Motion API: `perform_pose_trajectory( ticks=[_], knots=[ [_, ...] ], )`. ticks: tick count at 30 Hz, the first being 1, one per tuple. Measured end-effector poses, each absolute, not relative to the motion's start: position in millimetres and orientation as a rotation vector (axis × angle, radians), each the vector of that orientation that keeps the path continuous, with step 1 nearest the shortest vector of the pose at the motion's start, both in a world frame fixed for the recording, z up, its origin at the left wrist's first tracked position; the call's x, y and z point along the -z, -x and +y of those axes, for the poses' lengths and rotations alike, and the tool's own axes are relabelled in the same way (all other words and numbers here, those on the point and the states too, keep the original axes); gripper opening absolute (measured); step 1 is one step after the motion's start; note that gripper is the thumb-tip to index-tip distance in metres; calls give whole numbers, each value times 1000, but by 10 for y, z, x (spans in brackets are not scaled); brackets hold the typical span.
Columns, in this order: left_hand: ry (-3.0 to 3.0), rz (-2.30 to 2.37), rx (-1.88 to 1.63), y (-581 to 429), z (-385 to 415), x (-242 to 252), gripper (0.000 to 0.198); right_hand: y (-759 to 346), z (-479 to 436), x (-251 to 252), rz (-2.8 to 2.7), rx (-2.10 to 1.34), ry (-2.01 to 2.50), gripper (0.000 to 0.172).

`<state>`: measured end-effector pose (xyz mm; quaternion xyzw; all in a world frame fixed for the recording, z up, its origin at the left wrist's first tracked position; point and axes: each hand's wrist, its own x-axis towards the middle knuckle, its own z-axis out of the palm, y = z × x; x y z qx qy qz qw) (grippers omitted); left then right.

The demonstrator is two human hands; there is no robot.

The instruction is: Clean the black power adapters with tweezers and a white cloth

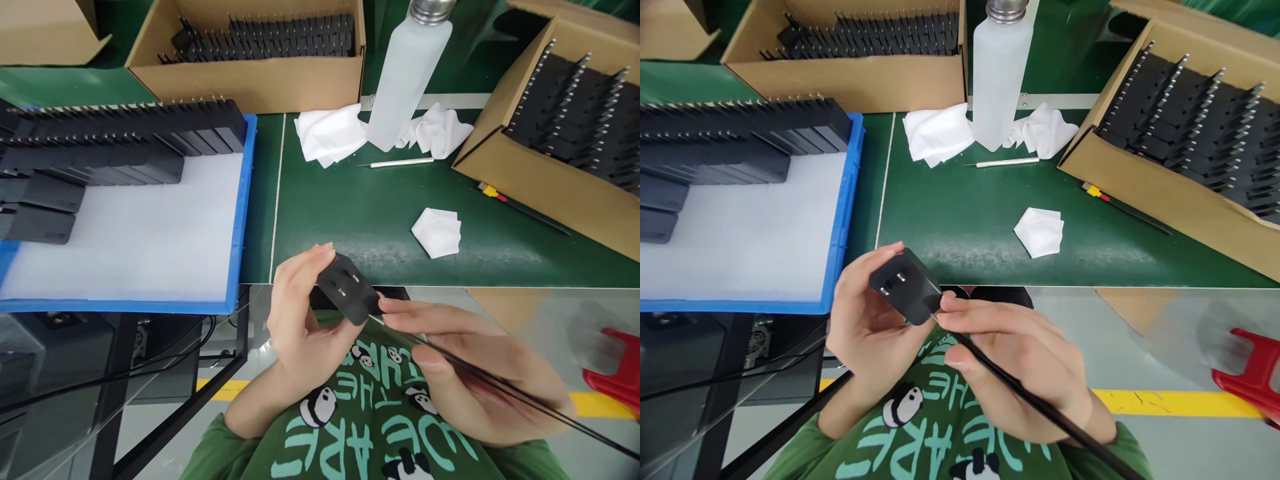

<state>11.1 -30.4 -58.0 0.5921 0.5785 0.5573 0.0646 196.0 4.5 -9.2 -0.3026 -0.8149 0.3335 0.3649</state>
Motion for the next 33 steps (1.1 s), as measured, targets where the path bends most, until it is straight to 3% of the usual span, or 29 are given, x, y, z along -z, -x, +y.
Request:
perform_pose_trajectory(
  ticks=[33],
  knots=[
    [-1792,1695,-1742,-106,-280,575,64,-1895,84,84,-2101,-804,741,15]
  ],
)
